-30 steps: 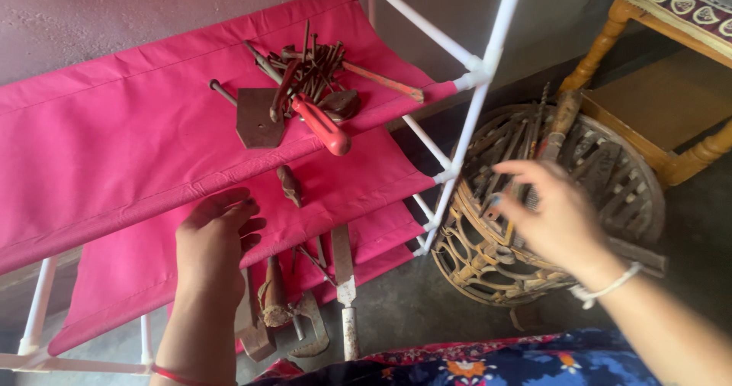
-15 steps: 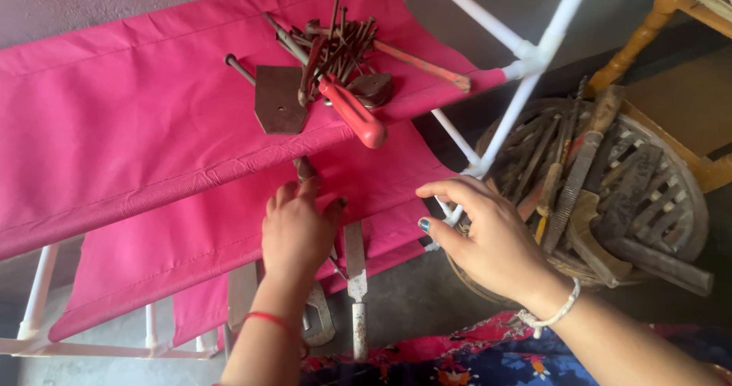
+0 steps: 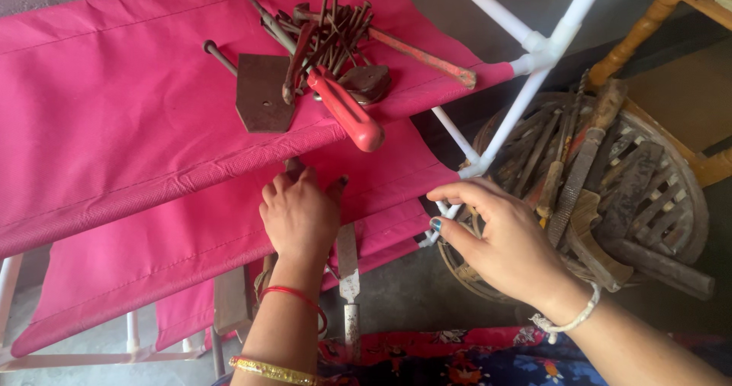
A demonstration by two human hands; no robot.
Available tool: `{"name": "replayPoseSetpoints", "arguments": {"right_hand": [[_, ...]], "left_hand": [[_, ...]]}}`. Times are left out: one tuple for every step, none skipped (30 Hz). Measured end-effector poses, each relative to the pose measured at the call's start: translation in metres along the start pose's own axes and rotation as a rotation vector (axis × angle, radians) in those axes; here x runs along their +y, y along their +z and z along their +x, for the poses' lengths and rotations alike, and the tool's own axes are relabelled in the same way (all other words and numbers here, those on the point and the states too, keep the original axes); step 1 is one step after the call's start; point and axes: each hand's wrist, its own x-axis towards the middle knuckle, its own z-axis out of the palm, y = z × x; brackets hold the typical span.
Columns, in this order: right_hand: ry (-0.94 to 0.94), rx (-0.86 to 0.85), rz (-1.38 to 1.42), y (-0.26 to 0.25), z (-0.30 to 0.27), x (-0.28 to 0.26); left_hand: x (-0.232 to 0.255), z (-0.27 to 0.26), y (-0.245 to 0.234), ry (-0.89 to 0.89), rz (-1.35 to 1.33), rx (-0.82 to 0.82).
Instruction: The person transfers various metal tools from a pink fabric shelf into a wicker basket. They handle items one by one, including files, chisels, and a screwdriver, placing them into the basket on the floor.
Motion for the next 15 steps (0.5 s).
{"name": "replayPoseSetpoints", "arguments": {"right_hand": [[-0.001, -0.002, 0.001, -0.001, -0.001, 0.001], [-0.003, -0.005, 0.004, -0.002, -0.001, 0.001], [-0.006, -0.007, 0.007, -0.004, -0.001, 0.001], [-0.012, -0.002, 0.006, -0.005, -0.002, 0.0], [-0.019, 0.003, 0.005, -0.006, -0.003, 0.0], [-0.025, 0.009, 0.003, -0.007, -0.004, -0.001], [-0.022, 0.009, 0.003, -0.007, -0.005, -0.002], [-0.018, 0.009, 0.002, -0.009, -0.006, -0.002], [-0.014, 0.01, 0.001, -0.01, -0.007, -0.003], [-0.001, 0.003, 0.002, -0.011, -0.007, -0.004], [0.012, -0.004, 0.003, -0.012, -0.008, -0.005], [0.024, -0.01, 0.004, -0.013, -0.009, -0.005], [0.018, -0.012, 0.007, -0.014, -0.01, -0.006], [0.011, -0.014, 0.011, -0.014, -0.011, -0.006], [0.004, -0.016, 0.015, -0.014, -0.011, -0.007]], "left_hand": [[-0.001, 0.0, -0.001, -0.004, -0.015, 0.021], [-0.002, 0.0, -0.001, -0.01, -0.029, 0.044], [-0.003, -0.001, -0.001, -0.019, -0.05, 0.05], [-0.004, -0.001, -0.001, -0.027, -0.071, 0.057], [-0.007, -0.002, 0.0, -0.036, -0.091, 0.065], [-0.009, -0.002, 0.001, -0.025, -0.098, 0.105], [-0.011, -0.003, 0.003, -0.013, -0.105, 0.146], [-0.014, -0.004, 0.004, -0.001, -0.112, 0.187], [-0.017, -0.004, 0.003, 0.002, -0.136, 0.188], [-0.018, -0.004, 0.001, 0.005, -0.159, 0.19], [-0.018, -0.005, -0.003, 0.008, -0.183, 0.192], [-0.018, -0.005, -0.008, -0.036, -0.277, 0.152], [-0.017, -0.005, -0.014, -0.079, -0.371, 0.11], [-0.016, -0.005, -0.021, -0.122, -0.463, 0.068], [-0.014, -0.006, -0.028, -0.096, -0.548, 0.047]]}}
